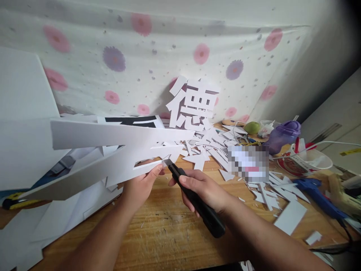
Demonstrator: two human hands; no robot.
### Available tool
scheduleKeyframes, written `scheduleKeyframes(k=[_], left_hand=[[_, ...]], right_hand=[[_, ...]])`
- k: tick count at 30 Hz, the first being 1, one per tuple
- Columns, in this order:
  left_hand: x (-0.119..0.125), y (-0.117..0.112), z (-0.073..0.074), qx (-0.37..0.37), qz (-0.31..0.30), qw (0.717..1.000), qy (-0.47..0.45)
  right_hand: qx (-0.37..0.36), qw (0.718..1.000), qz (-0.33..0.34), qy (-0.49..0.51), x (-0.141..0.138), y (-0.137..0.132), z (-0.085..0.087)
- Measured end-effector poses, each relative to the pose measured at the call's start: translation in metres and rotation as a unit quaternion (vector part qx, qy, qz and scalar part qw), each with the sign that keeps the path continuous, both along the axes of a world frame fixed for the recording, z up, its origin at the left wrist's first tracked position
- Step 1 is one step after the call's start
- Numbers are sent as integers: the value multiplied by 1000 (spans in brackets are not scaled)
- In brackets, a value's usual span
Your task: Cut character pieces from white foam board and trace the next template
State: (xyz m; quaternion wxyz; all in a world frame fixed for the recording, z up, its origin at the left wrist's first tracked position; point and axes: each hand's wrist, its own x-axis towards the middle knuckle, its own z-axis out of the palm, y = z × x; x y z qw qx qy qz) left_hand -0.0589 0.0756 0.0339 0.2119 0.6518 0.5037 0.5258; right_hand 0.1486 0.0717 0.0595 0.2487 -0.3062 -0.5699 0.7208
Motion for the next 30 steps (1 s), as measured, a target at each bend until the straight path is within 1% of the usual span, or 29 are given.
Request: scheduleKeyframes(k=[2,3,5,7,8,9,11,13,18,22,24,27,29,30], left_hand=[[1,0,-2,-21,-2,998,-52],[2,0,-2,-34,-3,995,-95],[5,-1,0,-59,-7,981,-184],[9,-3,4,-82,-23,962,-259],[11,-4,6,-91,-33,952,-289],[13,-5,8,-98,-43,945,-309],[17,-8,10,-114,-59,929,-347],[19,-10,10,-124,-78,924,-352],[16,-11,3,-126,-147,928,-318],[10,-12,0,-136,-203,928,-282],[9,-12,0,-131,-222,930,-262],[9,-11,1,-119,-228,937,-236],[10,-10,2,-128,-206,947,-211],[10,-9,2,-140,-185,955,-185]], right_hand=[[46,998,-31,13,2,3,-1],[71,995,-65,24,4,6,-2],[107,979,-162,54,5,12,-5],[116,955,-260,78,4,18,-8],[115,946,-293,81,3,20,-10],[114,940,-311,78,0,20,-11],[112,938,-323,67,-5,19,-12],[105,940,-319,65,-11,17,-13],[73,954,-273,97,-19,14,-18],[19,954,-258,154,-20,12,-19],[11,953,-250,170,-20,11,-18],[20,953,-248,175,-21,11,-17],[42,950,-263,162,-20,12,-18],[58,947,-277,151,-20,12,-19]])
